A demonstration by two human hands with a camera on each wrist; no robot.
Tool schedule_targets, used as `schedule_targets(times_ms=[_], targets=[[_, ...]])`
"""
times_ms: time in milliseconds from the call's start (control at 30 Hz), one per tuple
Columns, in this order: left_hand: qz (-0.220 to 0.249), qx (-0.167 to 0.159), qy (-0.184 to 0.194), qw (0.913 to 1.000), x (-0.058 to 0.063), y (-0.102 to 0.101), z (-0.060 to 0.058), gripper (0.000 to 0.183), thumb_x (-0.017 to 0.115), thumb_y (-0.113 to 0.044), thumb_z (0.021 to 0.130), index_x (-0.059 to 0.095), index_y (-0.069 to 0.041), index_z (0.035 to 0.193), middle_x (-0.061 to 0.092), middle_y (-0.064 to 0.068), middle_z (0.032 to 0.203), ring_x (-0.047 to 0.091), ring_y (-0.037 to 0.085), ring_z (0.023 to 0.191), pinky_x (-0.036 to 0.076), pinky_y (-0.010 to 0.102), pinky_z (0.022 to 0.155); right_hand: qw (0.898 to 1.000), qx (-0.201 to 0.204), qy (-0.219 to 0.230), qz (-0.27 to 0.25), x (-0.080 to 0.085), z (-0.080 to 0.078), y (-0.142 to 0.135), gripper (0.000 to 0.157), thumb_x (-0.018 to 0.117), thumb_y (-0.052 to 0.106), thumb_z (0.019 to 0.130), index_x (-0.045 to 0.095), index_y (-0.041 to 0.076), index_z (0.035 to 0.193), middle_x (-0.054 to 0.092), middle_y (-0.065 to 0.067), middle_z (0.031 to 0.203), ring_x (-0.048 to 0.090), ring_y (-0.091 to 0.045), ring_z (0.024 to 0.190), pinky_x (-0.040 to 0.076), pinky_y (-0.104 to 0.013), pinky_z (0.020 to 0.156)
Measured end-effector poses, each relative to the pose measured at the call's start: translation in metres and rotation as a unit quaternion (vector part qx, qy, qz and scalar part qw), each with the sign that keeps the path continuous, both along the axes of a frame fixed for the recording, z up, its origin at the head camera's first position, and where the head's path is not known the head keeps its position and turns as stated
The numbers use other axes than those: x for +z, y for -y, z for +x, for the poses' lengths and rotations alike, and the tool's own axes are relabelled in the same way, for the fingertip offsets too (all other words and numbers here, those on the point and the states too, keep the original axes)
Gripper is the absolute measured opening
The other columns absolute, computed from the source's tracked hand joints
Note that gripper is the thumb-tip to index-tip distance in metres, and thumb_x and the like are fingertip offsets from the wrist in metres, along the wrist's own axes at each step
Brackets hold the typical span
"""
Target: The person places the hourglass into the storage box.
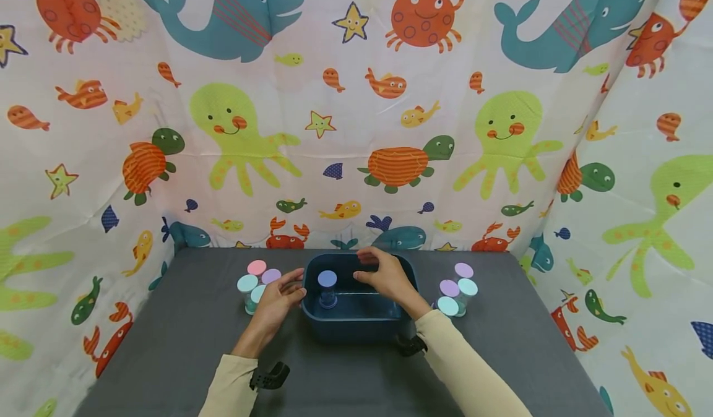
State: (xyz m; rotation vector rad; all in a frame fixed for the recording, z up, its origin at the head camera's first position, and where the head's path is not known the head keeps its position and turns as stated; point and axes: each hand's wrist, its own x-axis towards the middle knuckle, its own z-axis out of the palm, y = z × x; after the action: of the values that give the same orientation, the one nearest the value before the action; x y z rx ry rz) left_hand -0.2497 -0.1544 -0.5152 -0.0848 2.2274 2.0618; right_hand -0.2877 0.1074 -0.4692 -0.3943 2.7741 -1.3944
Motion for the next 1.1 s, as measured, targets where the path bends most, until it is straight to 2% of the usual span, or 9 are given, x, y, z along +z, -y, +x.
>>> schedule_targets(times_ms=[167, 333, 433, 567, 667, 833, 1100], targets=[[0.001, -0.001, 0.0, 1.0, -0.001, 0.001, 0.0, 0.048, 0.06, -0.006, 0.095, 0.052, -0.011, 0.141, 0.055, 0.014, 0.138, 0.058, 0.026, 0.112, 0.054, 0.028, 0.082, 0.999, -0.027, -0.014, -0.011, 0.011, 0.005, -0.016, 0.043, 0.077, 0.022, 0.085, 0.063, 0.017, 0.126, 0.067, -0.004, 0.125, 0.063, -0.024, 0.118, 0.05, -0.048, 0.099], [0.001, -0.001, -0.005, 1.0, -0.001, 0.001, 0.001, 0.048, 0.06, -0.005, 0.095, 0.051, -0.009, 0.142, 0.054, 0.016, 0.138, 0.058, 0.022, 0.109, 0.055, 0.026, 0.08, 0.998, -0.029, -0.037, -0.04, 0.019, 0.01, -0.034, 0.041, 0.075, 0.019, 0.086, 0.063, 0.011, 0.125, 0.068, -0.009, 0.124, 0.064, -0.026, 0.117, 0.055, -0.042, 0.092], [0.002, -0.003, -0.005, 1.0, 0.0, 0.001, 0.002, 0.048, 0.06, -0.005, 0.095, 0.051, -0.009, 0.141, 0.054, 0.016, 0.139, 0.059, 0.022, 0.109, 0.055, 0.03, 0.084, 0.997, -0.032, -0.05, -0.055, 0.022, 0.013, -0.044, 0.039, 0.074, 0.018, 0.087, 0.063, 0.011, 0.124, 0.067, -0.012, 0.123, 0.063, -0.029, 0.117, 0.056, -0.04, 0.09], [0.002, -0.004, -0.002, 1.0, 0.0, 0.0, 0.001, 0.047, 0.06, -0.005, 0.094, 0.052, -0.009, 0.141, 0.055, 0.016, 0.138, 0.059, 0.023, 0.109, 0.055, 0.035, 0.088, 0.995, -0.044, -0.068, -0.064, 0.026, 0.017, -0.058, 0.036, 0.072, 0.016, 0.089, 0.063, 0.012, 0.123, 0.067, -0.014, 0.123, 0.062, -0.03, 0.117, 0.055, -0.043, 0.091], [0.002, -0.001, -0.001, 1.0, 0.0, 0.0, 0.0, 0.047, 0.06, -0.005, 0.094, 0.052, -0.009, 0.14, 0.055, 0.016, 0.138, 0.059, 0.023, 0.109, 0.055, 0.033, 0.085, 0.993, -0.056, -0.078, -0.067, 0.028, 0.021, -0.067, 0.035, 0.072, 0.017, 0.089, 0.064, 0.012, 0.122, 0.067, -0.013, 0.123, 0.063, -0.029, 0.117, 0.054, -0.045, 0.093], [0.004, 0.002, 0.003, 1.0, 0.0, 0.0, -0.002, 0.047, 0.061, -0.006, 0.094, 0.053, -0.011, 0.14, 0.056, 0.013, 0.137, 0.059, 0.022, 0.108, 0.055, 0.03, 0.082, 0.992, -0.069, -0.09, -0.062, 0.027, 0.025, -0.082, 0.036, 0.072, 0.018, 0.089, 0.063, 0.01, 0.123, 0.067, -0.013, 0.123, 0.063, -0.029, 0.116, 0.054, -0.047, 0.093], [0.005, 0.0, 0.002, 1.0, -0.001, 0.0, 0.0, 0.048, 0.061, -0.006, 0.094, 0.052, -0.011, 0.141, 0.056, 0.013, 0.138, 0.059, 0.026, 0.114, 0.055, 0.038, 0.089, 0.989, -0.087, -0.108, -0.059, 0.019, 0.027, -0.104, 0.035, 0.072, 0.016, 0.089, 0.063, 0.01, 0.122, 0.067, -0.011, 0.121, 0.064, -0.028, 0.114, 0.054, -0.047, 0.092]])
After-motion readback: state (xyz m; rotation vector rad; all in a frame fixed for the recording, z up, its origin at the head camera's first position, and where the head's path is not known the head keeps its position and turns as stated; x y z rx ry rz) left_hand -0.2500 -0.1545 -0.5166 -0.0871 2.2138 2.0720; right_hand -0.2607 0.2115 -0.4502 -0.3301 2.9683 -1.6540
